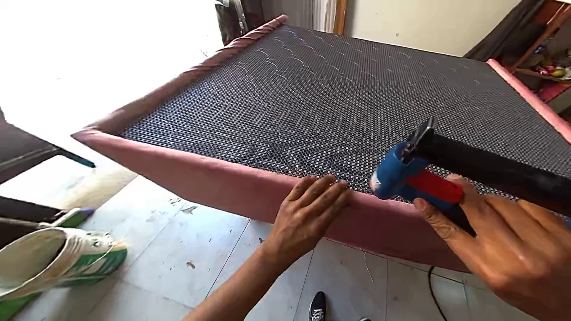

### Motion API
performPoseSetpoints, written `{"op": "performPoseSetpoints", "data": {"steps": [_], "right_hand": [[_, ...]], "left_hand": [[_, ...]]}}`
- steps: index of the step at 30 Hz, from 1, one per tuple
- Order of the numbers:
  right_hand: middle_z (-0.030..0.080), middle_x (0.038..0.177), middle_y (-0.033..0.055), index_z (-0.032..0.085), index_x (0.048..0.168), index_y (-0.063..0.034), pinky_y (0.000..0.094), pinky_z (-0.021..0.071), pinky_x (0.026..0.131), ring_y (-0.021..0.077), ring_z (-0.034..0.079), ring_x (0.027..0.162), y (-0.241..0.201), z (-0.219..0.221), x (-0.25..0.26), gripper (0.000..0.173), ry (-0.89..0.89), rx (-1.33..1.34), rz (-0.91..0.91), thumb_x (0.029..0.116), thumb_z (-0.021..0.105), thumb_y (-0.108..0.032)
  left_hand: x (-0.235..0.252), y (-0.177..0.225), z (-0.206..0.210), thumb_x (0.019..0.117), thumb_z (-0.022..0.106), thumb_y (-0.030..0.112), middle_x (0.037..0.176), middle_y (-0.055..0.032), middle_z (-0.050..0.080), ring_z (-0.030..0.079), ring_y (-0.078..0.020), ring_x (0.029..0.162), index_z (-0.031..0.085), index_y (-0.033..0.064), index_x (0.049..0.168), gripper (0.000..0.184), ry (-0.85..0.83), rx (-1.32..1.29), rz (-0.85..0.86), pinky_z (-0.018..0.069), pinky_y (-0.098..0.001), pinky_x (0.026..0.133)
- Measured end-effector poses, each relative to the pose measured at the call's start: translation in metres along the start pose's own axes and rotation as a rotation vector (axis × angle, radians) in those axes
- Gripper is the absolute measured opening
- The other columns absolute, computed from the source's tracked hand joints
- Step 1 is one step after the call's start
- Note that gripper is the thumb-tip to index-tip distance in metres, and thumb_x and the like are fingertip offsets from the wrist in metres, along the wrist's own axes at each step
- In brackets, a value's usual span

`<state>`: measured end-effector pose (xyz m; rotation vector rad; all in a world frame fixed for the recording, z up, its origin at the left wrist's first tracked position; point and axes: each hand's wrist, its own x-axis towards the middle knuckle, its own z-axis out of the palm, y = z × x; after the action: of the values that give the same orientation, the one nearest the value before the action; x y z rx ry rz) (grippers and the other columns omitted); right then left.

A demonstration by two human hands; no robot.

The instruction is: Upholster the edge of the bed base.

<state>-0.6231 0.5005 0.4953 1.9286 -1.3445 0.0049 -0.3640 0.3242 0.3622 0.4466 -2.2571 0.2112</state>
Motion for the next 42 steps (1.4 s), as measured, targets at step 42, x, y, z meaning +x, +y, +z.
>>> {"op": "performPoseSetpoints", "data": {"steps": [42], "right_hand": [[0.066,0.112,0.0276,0.06,0.143,-0.0156,0.0411,0.0444,0.055,0.0331,0.06,0.068,-0.065,0.048,0.11,0.046,0.101,0.128,-0.254,0.1024,0.044,-0.002]], "left_hand": [[-0.066,-0.11,-0.07,0.1037,0.055,0.039,0.136,-0.0039,0.068,0.057,-0.0255,0.135,0.073,0.0149,0.127,0.038,-0.015,0.184,-0.255,0.039,-0.0531,0.118]]}}
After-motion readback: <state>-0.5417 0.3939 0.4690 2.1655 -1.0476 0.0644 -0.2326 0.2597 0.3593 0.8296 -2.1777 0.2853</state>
